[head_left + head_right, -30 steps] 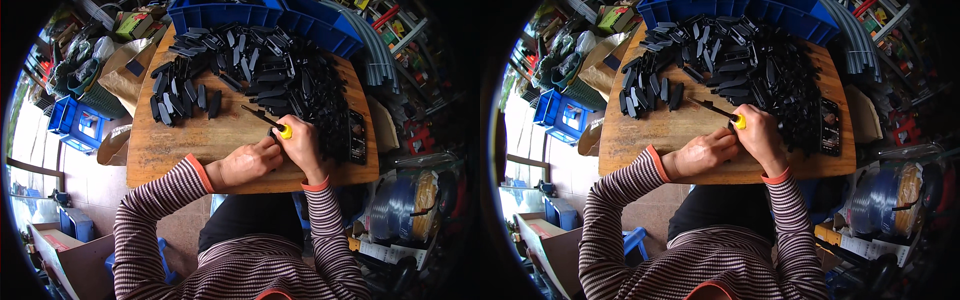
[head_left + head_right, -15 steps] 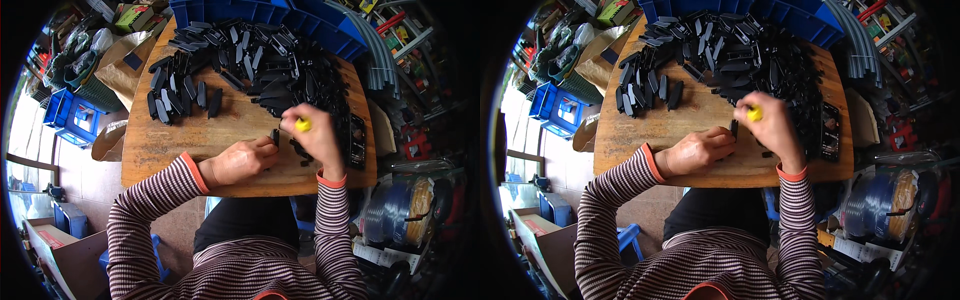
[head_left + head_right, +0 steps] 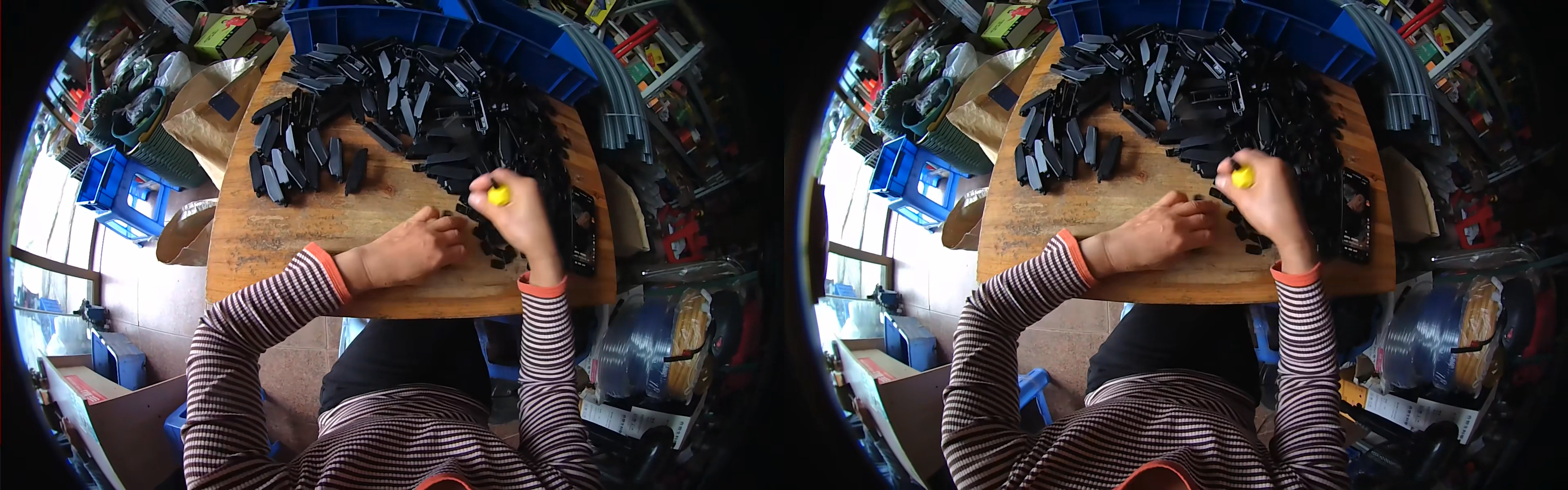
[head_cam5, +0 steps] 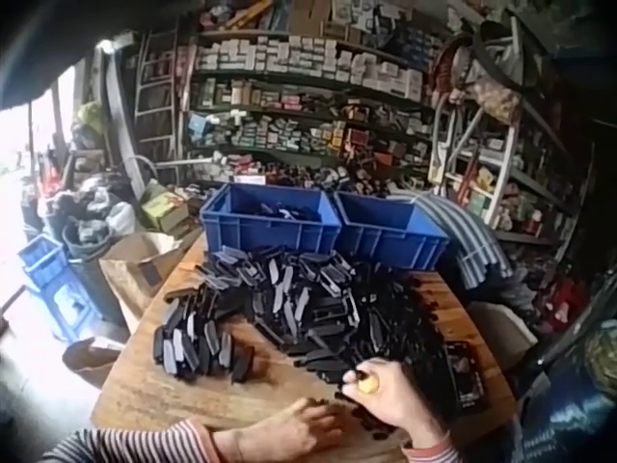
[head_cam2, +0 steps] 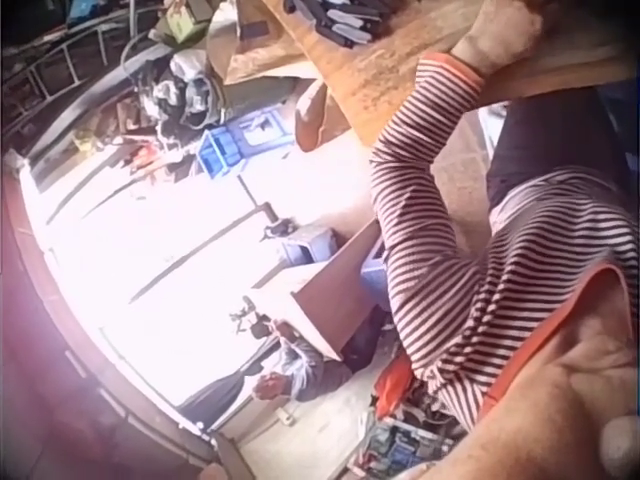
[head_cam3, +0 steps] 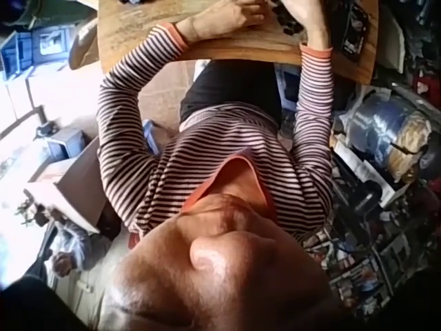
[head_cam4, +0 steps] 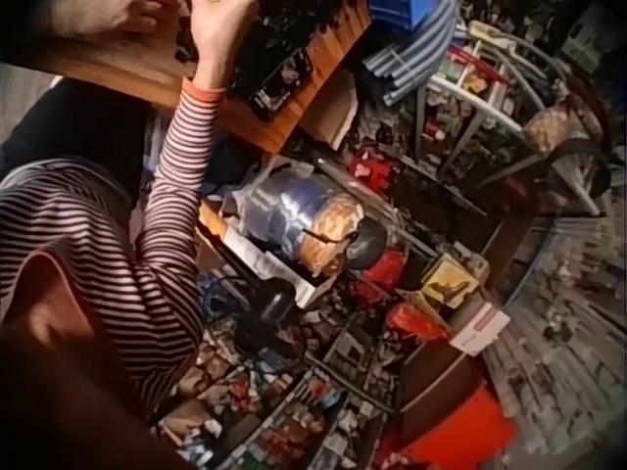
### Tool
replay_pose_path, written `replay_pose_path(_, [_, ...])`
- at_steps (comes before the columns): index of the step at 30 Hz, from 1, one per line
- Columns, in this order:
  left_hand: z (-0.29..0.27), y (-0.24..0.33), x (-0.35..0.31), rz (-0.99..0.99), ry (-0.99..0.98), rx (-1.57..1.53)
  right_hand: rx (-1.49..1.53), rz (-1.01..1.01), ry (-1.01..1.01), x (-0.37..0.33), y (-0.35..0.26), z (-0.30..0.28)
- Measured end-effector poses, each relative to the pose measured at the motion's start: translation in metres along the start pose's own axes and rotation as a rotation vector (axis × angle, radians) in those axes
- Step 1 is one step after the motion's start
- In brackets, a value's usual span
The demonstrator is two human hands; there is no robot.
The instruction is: Assembling small black plastic components at a workbench using a yellow-handled tool.
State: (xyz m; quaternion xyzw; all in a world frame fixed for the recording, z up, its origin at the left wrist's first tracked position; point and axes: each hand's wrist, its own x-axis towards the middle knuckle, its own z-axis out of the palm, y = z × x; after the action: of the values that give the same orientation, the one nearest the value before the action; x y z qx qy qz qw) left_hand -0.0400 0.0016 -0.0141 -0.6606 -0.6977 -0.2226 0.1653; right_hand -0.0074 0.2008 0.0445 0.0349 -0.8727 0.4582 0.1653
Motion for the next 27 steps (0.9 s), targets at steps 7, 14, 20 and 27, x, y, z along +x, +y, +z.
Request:
replay_pose_path(7, [-0.022, -0.023, -0.029, -0.533, 0.146, 0.001, -0.4, -0.196, -0.164, -0.003, 0.04, 0.015])
replay_pose_path(14, [-0.038, -0.049, -0.053, -0.695, 0.132, 0.401, -0.403, -0.158, -0.25, 0.007, 0.025, 0.021])
replay_pose_path(20, [-0.039, -0.056, -0.047, -0.82, 0.124, 0.342, -0.437, -0.181, -0.273, 0.007, 0.034, 0.021])
replay_pose_path(27, [-0.029, -0.014, -0.031, -0.819, 0.078, 0.015, -0.21, -0.205, -0.123, -0.012, 0.005, 0.014])
